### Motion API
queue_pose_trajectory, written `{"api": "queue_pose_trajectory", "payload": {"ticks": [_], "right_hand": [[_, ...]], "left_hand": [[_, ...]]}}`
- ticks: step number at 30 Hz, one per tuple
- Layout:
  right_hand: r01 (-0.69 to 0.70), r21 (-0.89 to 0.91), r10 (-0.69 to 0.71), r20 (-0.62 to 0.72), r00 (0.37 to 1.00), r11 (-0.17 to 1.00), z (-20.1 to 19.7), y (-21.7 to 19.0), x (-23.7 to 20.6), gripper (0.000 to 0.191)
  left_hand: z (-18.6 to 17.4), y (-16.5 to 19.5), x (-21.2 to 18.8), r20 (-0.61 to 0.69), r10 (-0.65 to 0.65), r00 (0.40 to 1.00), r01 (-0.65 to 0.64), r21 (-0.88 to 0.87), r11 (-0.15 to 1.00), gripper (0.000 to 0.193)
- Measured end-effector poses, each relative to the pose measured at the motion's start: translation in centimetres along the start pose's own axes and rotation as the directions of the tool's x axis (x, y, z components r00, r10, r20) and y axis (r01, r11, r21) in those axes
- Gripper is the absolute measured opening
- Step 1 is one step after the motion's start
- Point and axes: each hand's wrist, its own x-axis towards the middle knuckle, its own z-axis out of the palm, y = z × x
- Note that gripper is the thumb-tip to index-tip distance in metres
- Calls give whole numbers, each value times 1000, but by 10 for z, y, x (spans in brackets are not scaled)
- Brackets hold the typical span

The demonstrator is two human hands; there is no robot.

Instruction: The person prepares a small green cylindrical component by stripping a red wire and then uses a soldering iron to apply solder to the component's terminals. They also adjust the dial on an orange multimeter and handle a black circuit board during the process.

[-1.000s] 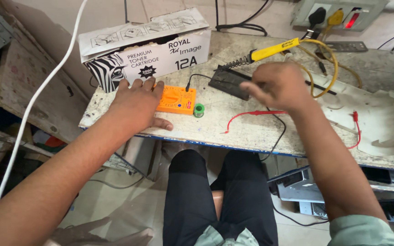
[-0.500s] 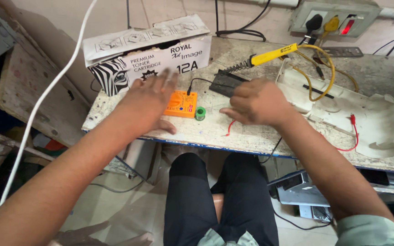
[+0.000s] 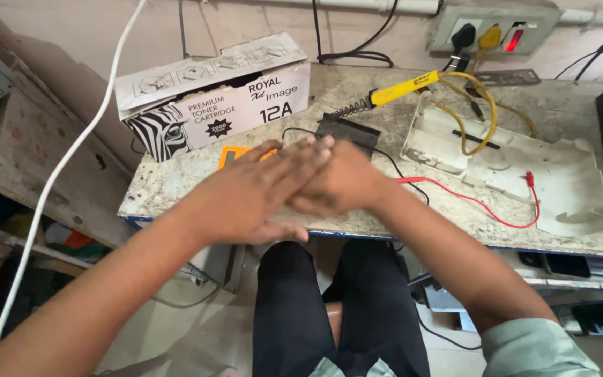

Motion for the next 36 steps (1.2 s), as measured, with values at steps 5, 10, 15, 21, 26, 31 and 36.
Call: {"api": "queue_pose_trajectory", "payload": {"ticks": [5, 10, 15, 21, 26, 31, 36], "right_hand": [[-296, 103, 299, -14, 954, 950, -25, 19, -34, 24], [-561, -2, 560, 48, 827, 828, -40, 21, -62, 37], [-899, -138, 904, -43, 425, 416, -45, 30, -82, 45], [-902, 122, 907, -128, 400, 415, -44, 63, -102, 34], [-825, 374, 899, -61, 435, 424, -40, 94, -109, 24], [-729, 440, 835, -97, 542, 524, -38, 90, -121, 27], [-805, 244, 841, -118, 528, 540, -38, 82, -129, 25]], "left_hand": [[-5, -11, -9, 48, 4, 999, -14, 199, 980, 85], [-5, -11, -12, 200, -60, 978, 3, 271, 962, 69], [0, -11, -15, 157, -129, 979, 69, 340, 938, 78], [-1, -22, -20, 252, -361, 898, 285, 292, 913, 109], [-4, -26, -20, 361, -457, 813, 370, 285, 884, 127], [-5, -30, -23, 386, -514, 766, 402, 338, 851, 141], [-1, -31, -24, 437, -569, 697, 422, 392, 817, 141]]}}
